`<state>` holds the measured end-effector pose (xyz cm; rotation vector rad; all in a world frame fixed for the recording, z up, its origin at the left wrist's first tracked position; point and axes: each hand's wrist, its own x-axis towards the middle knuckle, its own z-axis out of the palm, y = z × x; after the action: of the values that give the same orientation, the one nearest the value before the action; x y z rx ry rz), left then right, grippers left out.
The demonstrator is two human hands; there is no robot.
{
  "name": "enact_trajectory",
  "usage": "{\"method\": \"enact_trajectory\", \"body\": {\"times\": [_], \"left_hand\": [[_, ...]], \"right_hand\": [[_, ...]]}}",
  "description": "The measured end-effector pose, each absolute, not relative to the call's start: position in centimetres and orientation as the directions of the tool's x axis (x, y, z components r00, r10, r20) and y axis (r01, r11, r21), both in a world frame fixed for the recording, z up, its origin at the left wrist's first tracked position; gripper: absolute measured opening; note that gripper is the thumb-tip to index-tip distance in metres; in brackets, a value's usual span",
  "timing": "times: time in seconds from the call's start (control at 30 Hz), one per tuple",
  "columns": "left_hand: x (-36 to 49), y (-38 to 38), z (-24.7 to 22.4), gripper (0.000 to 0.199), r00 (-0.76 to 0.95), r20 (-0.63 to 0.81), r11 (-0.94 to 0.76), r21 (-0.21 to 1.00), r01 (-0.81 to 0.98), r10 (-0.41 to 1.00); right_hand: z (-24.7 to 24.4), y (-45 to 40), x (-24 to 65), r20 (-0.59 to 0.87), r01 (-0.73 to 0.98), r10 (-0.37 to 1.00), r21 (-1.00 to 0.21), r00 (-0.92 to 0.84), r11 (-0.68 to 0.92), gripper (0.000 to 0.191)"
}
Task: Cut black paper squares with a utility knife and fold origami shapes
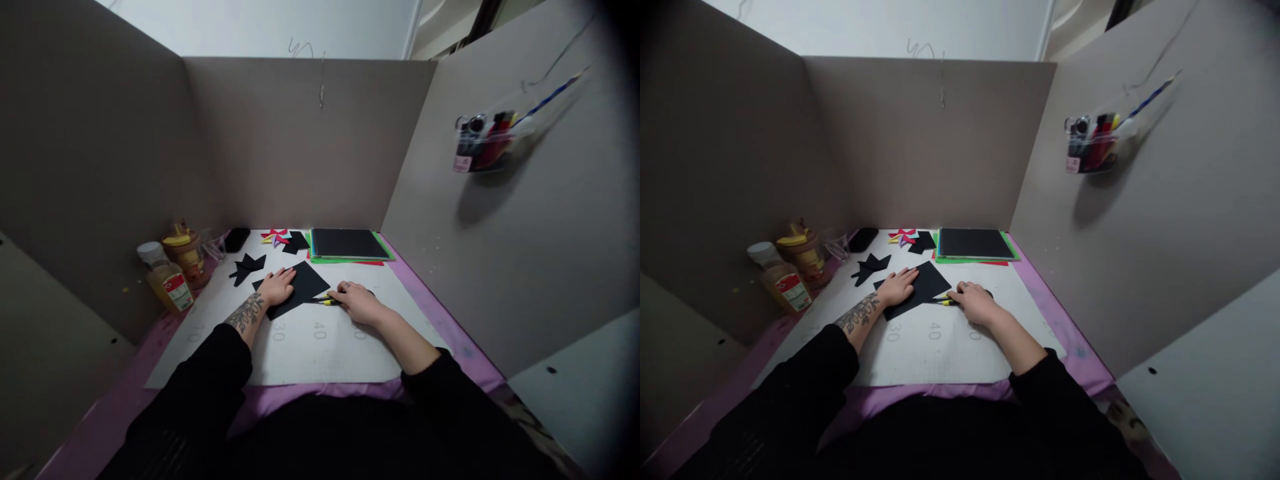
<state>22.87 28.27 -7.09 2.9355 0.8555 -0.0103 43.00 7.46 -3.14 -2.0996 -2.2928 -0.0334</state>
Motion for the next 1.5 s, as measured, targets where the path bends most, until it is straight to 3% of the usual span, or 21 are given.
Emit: {"method": "enact_trajectory", "body": {"times": [0.53, 0.97, 1.27, 1.37, 1.43, 1.5], "left_hand": [[22.8, 27.6, -6.3, 0.058, 0.836, -0.036, -0.832, 0.081, 0.548, 0.547], [22.7, 27.5, -6.4, 0.058, 0.843, -0.027, -0.84, 0.064, 0.538, 0.538], [22.2, 27.2, -6.1, 0.056, 0.84, 0.009, -0.836, 0.1, 0.539, 0.543], [22.0, 27.0, -5.9, 0.052, 0.837, 0.072, -0.836, 0.134, 0.531, 0.543], [21.8, 26.7, -5.6, 0.048, 0.83, 0.128, -0.837, 0.166, 0.521, 0.542], [21.7, 26.3, -5.3, 0.044, 0.815, 0.18, -0.833, 0.187, 0.521, 0.551]], "right_hand": [[-2.7, 8.2, 39.0, 0.032, 0.985, 0.985, -0.025, -0.172, 0.173, 0.045], [-2.3, 9.1, 34.3, 0.041, 0.955, 0.954, 0.029, -0.297, 0.296, 0.051], [-1.3, 6.1, 34.4, 0.019, 0.863, 0.873, -0.144, -0.487, 0.485, 0.048], [-1.4, 4.7, 40.0, 0.001, 0.903, 0.935, -0.259, -0.355, 0.343, 0.048], [-1.6, 4.1, 44.7, 0.018, 0.951, 0.994, -0.29, -0.105, 0.105, 0.047], [-1.8, 3.9, 49.2, 0.05, 0.942, 0.967, -0.246, 0.249, -0.229, 0.047]]}}
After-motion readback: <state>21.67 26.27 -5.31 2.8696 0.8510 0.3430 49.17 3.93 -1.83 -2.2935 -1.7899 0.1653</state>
